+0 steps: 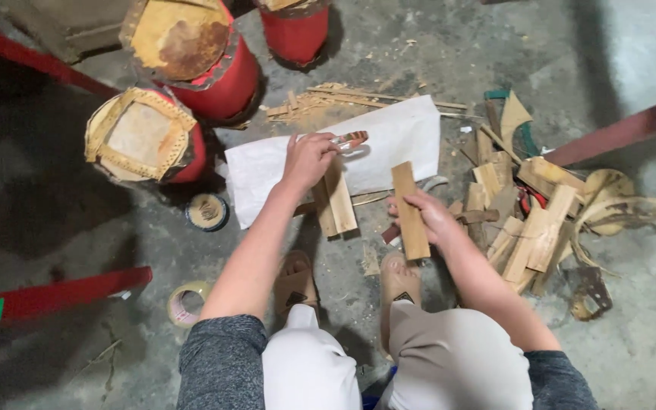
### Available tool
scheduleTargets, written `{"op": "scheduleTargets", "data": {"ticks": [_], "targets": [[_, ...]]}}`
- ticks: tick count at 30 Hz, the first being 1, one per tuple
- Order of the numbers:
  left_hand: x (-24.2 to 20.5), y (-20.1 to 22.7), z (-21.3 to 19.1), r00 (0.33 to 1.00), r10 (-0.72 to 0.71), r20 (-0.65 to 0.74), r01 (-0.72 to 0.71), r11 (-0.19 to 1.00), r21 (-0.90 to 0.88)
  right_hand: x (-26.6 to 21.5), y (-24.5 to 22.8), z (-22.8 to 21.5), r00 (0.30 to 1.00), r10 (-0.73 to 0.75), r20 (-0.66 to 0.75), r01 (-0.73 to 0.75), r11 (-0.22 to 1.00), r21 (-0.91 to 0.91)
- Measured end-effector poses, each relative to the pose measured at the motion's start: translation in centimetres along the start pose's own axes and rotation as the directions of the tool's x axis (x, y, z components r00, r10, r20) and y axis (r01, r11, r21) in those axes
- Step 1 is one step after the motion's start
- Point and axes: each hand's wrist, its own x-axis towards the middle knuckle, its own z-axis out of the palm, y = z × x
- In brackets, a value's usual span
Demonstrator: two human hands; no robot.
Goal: The person assembles a small basket by inserting thin wooden strips into a circular rim and securing them with a hammer. The person repeatedly positions each strip and taps it into place while seated on a low stool.
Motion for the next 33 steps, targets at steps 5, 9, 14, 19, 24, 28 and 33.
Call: {"op": "scheduleTargets", "data": {"ticks": [5,9,14,19,24,28,33], "targets": [[0.3,1.2,-1.3,0.999,-0.021,0.026,0.022,1.0,-0.014,-1.6,0.7,0.7,0.998,-0.001,-0.059,-0.001,1.0,-0.027],[0.1,1.4,-1.1,0.998,-0.036,0.046,0.036,0.999,0.008,-3.2,0.4,1.3,0.995,0.013,-0.102,-0.029,0.987,-0.156],[-0.1,1.3,-0.9,0.996,-0.079,0.032,0.079,0.997,0.015,0.0,-0.1,2.1,0.996,-0.009,-0.087,-0.021,0.941,-0.337],[-0.6,2.2,-1.1,0.993,-0.112,0.048,0.113,0.994,-0.004,0.3,-7.8,7.4,0.995,-0.094,-0.021,0.046,0.65,-0.758],[-0.7,1.6,-1.2,0.99,-0.131,0.049,0.13,0.991,0.011,7.4,-12.6,5.7,0.974,-0.214,0.076,0.089,0.052,-0.995],[-0.6,0.7,-1.0,0.993,-0.116,0.036,0.116,0.993,0.0,4.1,-15.6,7.2,0.989,0.146,0.023,0.017,0.045,-0.999],[-0.8,0.9,-1.5,0.993,-0.114,0.033,0.114,0.993,-0.013,4.2,-15.0,5.5,0.969,0.236,-0.071,-0.084,0.047,-0.995]]}}
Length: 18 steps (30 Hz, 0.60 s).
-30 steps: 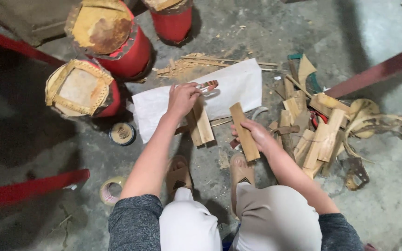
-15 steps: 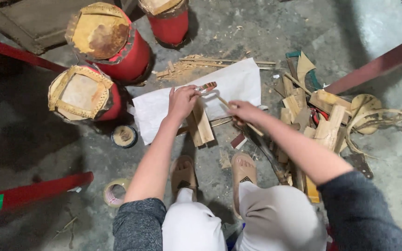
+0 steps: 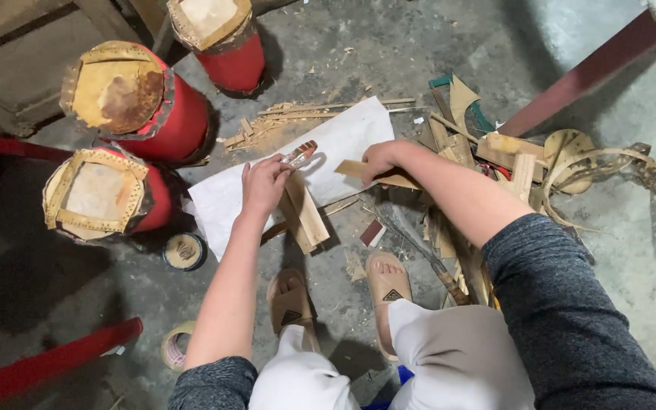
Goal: The person assembles a small basket by inserting thin wooden strips into a circular rim and securing them with a hammer. The person repeatedly positions each strip and taps it into place while seated on a low stool.
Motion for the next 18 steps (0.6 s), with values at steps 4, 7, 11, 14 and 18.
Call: {"op": "scheduleTargets", "data": {"ticks": [4,7,11,14,18], "targets": [[-0.1,0.3,-0.3,1.0,0.009,-0.002,-0.009,1.0,0.012,-0.7,-0.4,0.6,0.999,-0.043,-0.009,0.044,0.945,0.324],[-0.2,-0.1,-0.3,0.998,0.059,-0.035,-0.059,0.998,0.012,-2.8,-1.1,2.2,0.987,-0.131,-0.089,0.159,0.818,0.553],[-0.4,-1.5,-0.6,0.992,0.124,-0.021,-0.123,0.992,0.04,1.1,1.0,5.5,0.989,-0.11,-0.095,0.144,0.666,0.732],[-0.3,-2.0,-1.0,0.988,0.151,-0.027,-0.149,0.987,0.063,0.6,1.2,5.2,0.972,-0.054,-0.231,0.211,0.638,0.741],[-0.9,-2.5,-1.5,0.989,0.147,0.012,-0.147,0.981,0.13,4.1,2.6,5.9,0.937,-0.018,-0.348,0.247,0.738,0.628]]}}
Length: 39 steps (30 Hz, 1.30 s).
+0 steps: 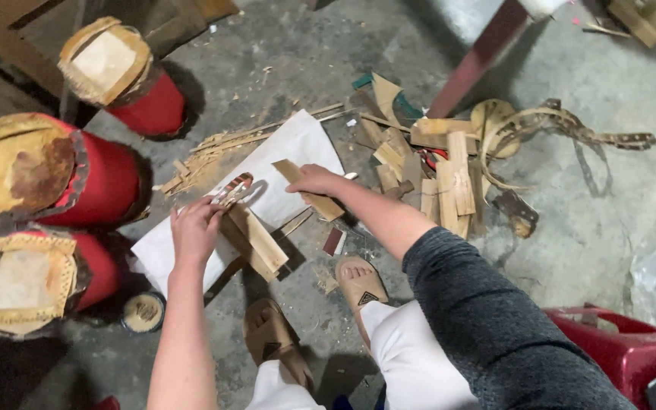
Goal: The person assembles a small basket by inserting thin wooden strips into a circular rim and securing them with a hammer. The person repeatedly positions each strip and taps it into place while seated on a low stool.
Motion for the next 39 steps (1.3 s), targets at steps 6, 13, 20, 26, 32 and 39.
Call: {"op": "scheduleTargets", "data": {"ticks": [6,13,20,26,32,39], "targets": [[-0.1,-0.7,-0.2,1.0,-0.009,0.023,0.007,0.998,0.056,-0.3,0.4,0.4,1.0,-0.009,-0.024,0.002,0.96,-0.279],[-0.4,-1.1,0.0,1.0,-0.014,0.011,0.012,0.987,0.162,-2.0,0.5,0.4,0.999,-0.038,-0.002,0.035,0.942,-0.333],[-0.3,-1.5,1.2,0.999,-0.036,-0.005,0.037,0.983,0.182,-4.1,-0.6,-0.3,0.997,-0.067,0.024,0.071,0.933,-0.354],[0.5,-2.1,3.9,0.995,0.019,-0.097,-0.003,0.985,0.171,-2.4,0.3,0.0,0.998,-0.049,0.032,0.057,0.922,-0.383],[1.7,0.2,3.8,0.998,0.01,-0.065,0.004,0.98,0.2,-1.3,1.8,-0.8,0.989,-0.108,-0.102,0.071,0.948,-0.311],[2.2,2.0,2.0,0.998,0.04,-0.051,-0.034,0.992,0.118,-0.2,3.0,0.5,0.98,-0.173,-0.098,0.153,0.972,-0.179]]}}
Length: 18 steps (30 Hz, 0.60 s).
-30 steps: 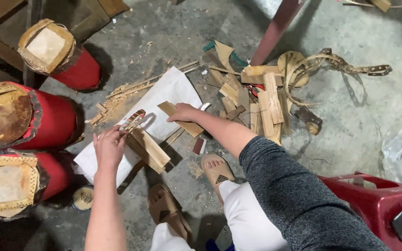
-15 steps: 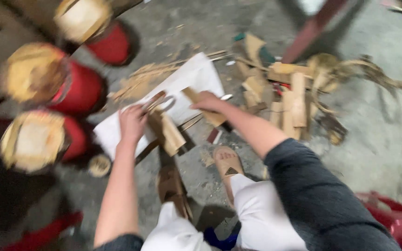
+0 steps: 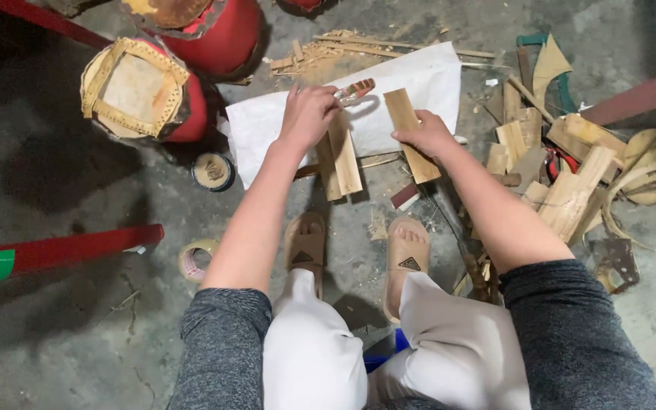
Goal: The person assembles a small basket by inserting thin wooden strips into a circular rim and securing them with a hammer. The person repeatedly positions each strip and taps it into place while seated on a low stool.
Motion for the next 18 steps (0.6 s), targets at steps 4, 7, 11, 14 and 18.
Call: {"op": "scheduleTargets", "data": {"ticks": [4,7,11,14,18], "targets": [[0.4,0.0,-0.2,0.999,-0.016,0.042,0.019,0.997,-0.073,0.0,0.4,1.5,1.0,-0.022,0.008,0.022,1.0,0.001],[0.2,0.6,-1.5,0.998,-0.025,0.063,0.03,0.997,-0.073,2.8,2.9,2.9,1.0,-0.024,-0.008,0.025,0.999,0.03],[0.0,0.3,-2.4,0.996,0.002,0.089,0.004,0.998,-0.071,-0.6,-1.7,3.7,0.998,-0.052,0.036,0.05,0.996,0.069],[-0.1,-0.2,-2.4,0.995,-0.005,0.098,0.013,0.997,-0.08,-1.6,-3.0,5.2,0.994,-0.021,0.111,0.01,0.996,0.094],[-0.5,-0.2,-2.7,0.993,-0.015,0.115,0.026,0.995,-0.097,2.8,2.1,7.4,0.994,-0.045,0.095,0.033,0.991,0.13]]}}
